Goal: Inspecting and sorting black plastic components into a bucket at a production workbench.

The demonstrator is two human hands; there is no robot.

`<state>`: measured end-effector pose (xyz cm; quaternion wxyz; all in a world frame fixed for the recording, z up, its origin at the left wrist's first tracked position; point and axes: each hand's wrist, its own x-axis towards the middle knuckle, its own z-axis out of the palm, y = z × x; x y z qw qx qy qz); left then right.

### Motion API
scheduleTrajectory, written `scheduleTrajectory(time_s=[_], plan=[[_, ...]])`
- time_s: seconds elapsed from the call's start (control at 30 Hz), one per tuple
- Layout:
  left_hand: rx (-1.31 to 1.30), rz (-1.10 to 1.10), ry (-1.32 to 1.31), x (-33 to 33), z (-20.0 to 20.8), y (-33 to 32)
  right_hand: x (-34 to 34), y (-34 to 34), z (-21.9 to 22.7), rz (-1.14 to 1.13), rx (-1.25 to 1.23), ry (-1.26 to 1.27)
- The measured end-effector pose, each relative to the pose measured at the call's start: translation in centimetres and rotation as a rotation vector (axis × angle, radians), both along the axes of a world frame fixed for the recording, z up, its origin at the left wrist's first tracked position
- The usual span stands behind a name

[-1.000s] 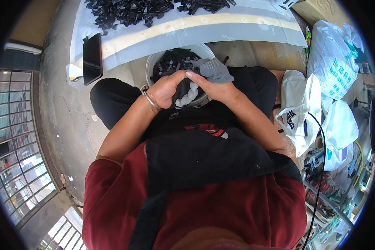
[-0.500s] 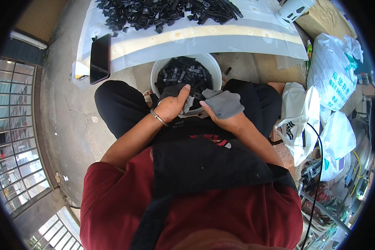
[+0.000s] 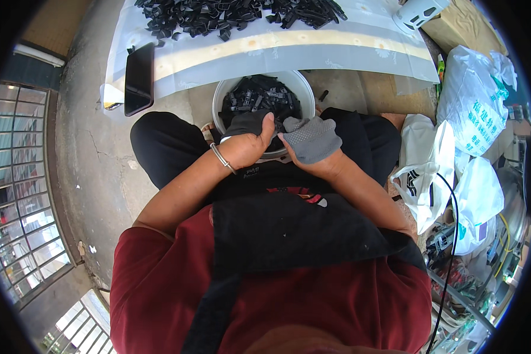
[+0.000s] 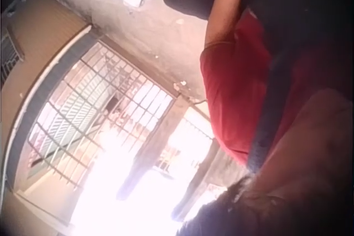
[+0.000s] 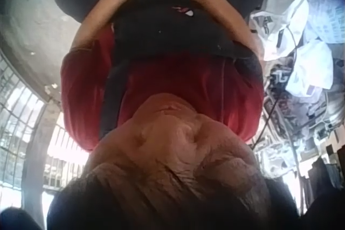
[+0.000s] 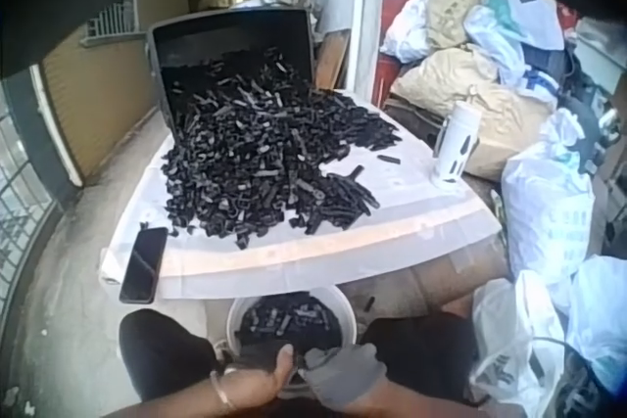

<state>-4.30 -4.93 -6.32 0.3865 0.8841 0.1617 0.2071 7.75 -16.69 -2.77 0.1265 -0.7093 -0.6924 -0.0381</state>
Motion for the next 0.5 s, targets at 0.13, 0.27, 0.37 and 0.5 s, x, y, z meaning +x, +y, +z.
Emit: scheduleTrajectory(time_s=[0.13, 0.27, 0.37, 0.5], plan=[[0.039, -0.061, 0.081, 0.9, -0.1, 1.4, 1.1, 1.6, -1.5, 0.043, 0.031, 0.054], [0.02, -0.094, 0.285, 0.9, -1.5, 4.4, 2.6, 2.8, -3.9, 0.002, -0.139, 0.413], [0.243, -0.114, 0.564, 1.2, -3.2, 7.9, 5.0, 3.2, -4.9, -0.075, -0.234, 0.383], [0.249, 0.105, 0.504, 1.3, -4.5, 8.0, 5.3, 3.2, -7.7, -0.141, -0.754, 0.083]])
